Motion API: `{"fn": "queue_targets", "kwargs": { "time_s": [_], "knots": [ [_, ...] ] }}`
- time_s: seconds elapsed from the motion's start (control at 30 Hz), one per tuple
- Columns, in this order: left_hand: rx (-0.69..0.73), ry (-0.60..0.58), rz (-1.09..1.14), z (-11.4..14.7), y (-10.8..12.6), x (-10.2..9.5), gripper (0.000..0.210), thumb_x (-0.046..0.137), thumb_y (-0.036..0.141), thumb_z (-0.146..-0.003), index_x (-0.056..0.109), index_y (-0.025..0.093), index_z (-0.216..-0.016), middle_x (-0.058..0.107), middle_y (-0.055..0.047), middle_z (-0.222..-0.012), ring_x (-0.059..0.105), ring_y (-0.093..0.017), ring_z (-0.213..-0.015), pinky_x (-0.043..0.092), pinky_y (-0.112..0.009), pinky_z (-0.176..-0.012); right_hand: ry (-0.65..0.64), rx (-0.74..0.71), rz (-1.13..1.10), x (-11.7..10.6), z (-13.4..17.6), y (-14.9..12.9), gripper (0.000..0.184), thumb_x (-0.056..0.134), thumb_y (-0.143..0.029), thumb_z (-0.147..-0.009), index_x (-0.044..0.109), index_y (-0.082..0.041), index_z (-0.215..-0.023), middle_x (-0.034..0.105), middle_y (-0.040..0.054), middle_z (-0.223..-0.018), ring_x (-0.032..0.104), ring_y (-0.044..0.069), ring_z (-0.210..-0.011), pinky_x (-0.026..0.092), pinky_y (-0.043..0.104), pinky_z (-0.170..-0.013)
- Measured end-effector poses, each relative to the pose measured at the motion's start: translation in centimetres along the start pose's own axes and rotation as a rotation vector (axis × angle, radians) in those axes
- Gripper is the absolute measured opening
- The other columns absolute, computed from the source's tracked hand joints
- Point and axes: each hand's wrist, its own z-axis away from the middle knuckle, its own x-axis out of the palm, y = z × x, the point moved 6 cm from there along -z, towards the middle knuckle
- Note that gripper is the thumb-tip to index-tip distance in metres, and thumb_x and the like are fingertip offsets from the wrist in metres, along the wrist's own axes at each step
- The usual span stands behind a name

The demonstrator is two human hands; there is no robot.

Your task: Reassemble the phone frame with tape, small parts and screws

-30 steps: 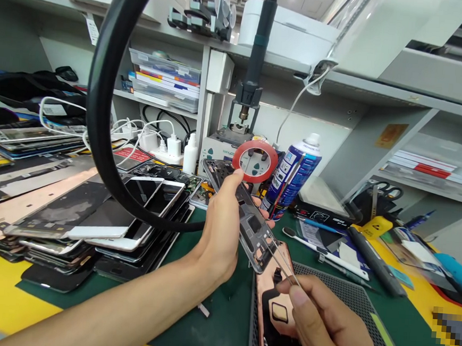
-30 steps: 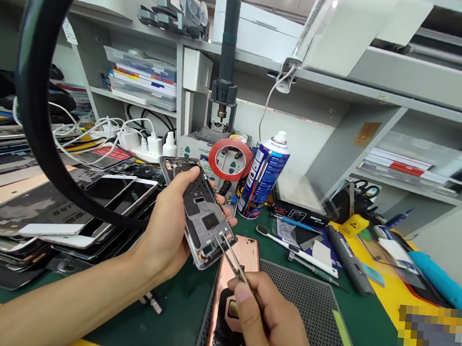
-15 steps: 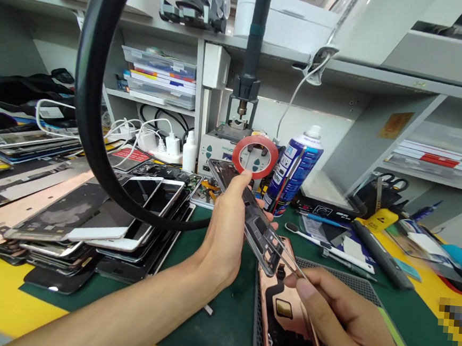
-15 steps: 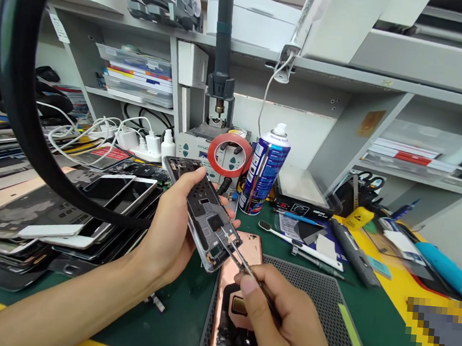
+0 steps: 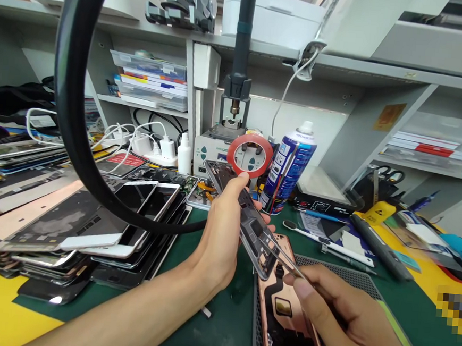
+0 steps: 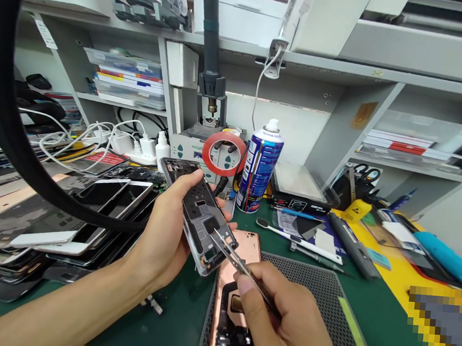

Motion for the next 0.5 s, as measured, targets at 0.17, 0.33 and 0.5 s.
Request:
{"fn": "queue_targets", "kwargs": {
  "time_s": [0.17, 0.33, 0.5],
  "knots": [
    [-0.013, -0.027, 0.009, 0.15, -0.03, 0.22, 0.035, 0.064, 0.052, -0.081, 0.062, 0.018, -0.083, 0.069, -0.006, -0.075, 0.069, -0.023, -0.066, 0.062, -0.042, -0.067, 0.002, -0.022, -0.025, 0.04, 0.06, -0.36, 0.034, 0.052, -0.051, -0.093, 0.069, -0.023, -0.086, 0.066, 0.0033, -0.07, 0.062, 0.019, -0.062, 0.053, 0.023, -0.056],
    [-0.026, -0.026, 0.033, 0.3, -0.1, 0.32, 0.034, 0.063, 0.051, -0.083, 0.062, 0.017, -0.079, 0.068, -0.005, -0.074, 0.069, -0.02, -0.064, 0.061, -0.034, -0.063, 0.072, -0.031, -0.088, 0.12, 0.07, -0.63, 0.033, 0.057, -0.053, -0.09, 0.068, -0.023, -0.079, 0.061, 0.0011, -0.059, 0.058, 0.017, -0.054, 0.052, 0.022, -0.051],
    [-0.066, -0.038, 0.039, 0.39, -0.49, 0.25, 0.036, 0.059, 0.052, -0.085, 0.061, 0.017, -0.075, 0.065, -0.005, -0.066, 0.068, -0.021, -0.062, 0.061, -0.035, -0.063, 0.076, -0.029, -0.179, 0.57, 0.05, 0.0, 0.03, 0.059, -0.052, -0.089, 0.071, -0.025, -0.085, 0.054, -0.001, -0.052, 0.057, 0.018, -0.052, 0.052, 0.023, -0.051]
  ]
}}
